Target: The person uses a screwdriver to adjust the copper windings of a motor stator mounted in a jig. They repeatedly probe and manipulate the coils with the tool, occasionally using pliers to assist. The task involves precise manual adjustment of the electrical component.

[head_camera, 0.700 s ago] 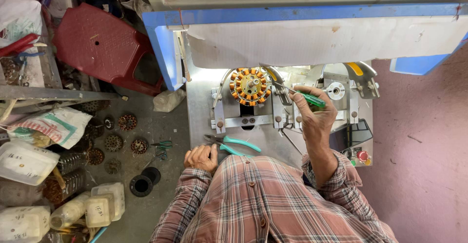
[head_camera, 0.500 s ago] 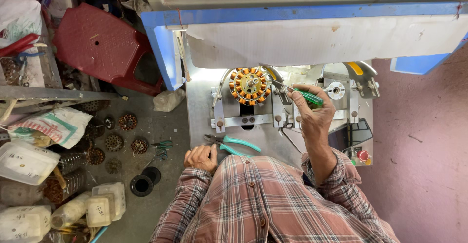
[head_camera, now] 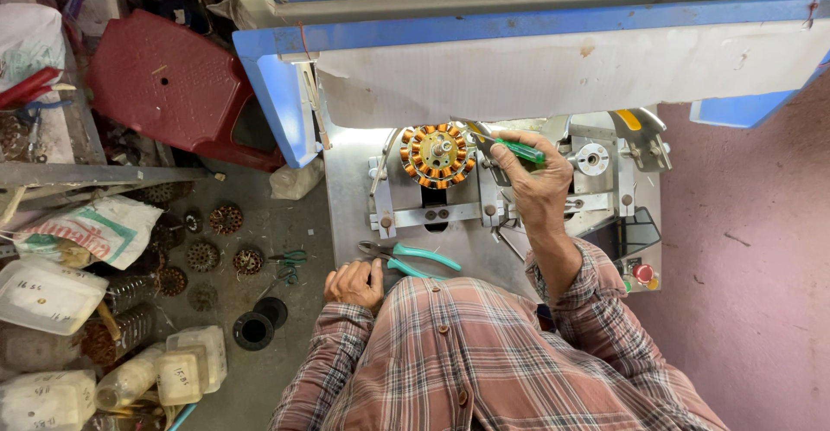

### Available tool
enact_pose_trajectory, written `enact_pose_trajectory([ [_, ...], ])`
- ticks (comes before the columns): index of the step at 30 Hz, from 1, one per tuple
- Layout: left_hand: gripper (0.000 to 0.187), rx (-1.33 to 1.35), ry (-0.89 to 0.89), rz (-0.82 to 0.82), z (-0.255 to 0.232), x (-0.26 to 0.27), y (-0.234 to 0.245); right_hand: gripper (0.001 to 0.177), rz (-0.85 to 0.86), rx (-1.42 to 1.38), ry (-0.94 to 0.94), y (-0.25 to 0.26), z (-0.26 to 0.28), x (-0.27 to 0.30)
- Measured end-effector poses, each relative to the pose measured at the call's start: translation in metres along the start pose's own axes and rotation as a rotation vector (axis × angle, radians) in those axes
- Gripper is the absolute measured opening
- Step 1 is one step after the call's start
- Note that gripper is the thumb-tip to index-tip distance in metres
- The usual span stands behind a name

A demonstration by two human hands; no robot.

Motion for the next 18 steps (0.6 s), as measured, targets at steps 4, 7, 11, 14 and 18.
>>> enact_pose_trajectory([
  [4, 0.037, 0.001, -0.008, -0.017, 0.0, -0.001, 0.0, 0.019, 0.034, 0.004, 0.027, -0.01, 0.002, -0.007],
  [7, 0.037, 0.001, -0.007, 0.009, 0.002, 0.0, -0.004, 0.017, 0.075, 0.014, 0.03, -0.016, 0.0, -0.011],
  [11, 0.038, -0.001, -0.01, 0.021, 0.003, 0.0, -0.005, 0.017, 0.06, 0.049, -0.098, -0.016, -0.015, -0.018],
  [14, 0.038, -0.005, -0.008, 0.022, 0.002, -0.001, -0.004, 0.019, 0.062, 0.135, -0.103, -0.016, -0.017, -0.023],
  [18, 0.039, -0.029, 0.005, 0.058, 0.002, -0.001, -0.003, 0.021, 0.073, 0.212, -0.175, -0.016, -0.018, -0.027],
])
Point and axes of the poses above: each hand's wrist, its own x-axis away from the middle knuckle, its own y-axis out of the back of the hand, z = x × y, the point moved 6 cm from there along -x, towards the middle knuckle, and after that the axes turned 14 degrees about -x, right-handed, at the moved point
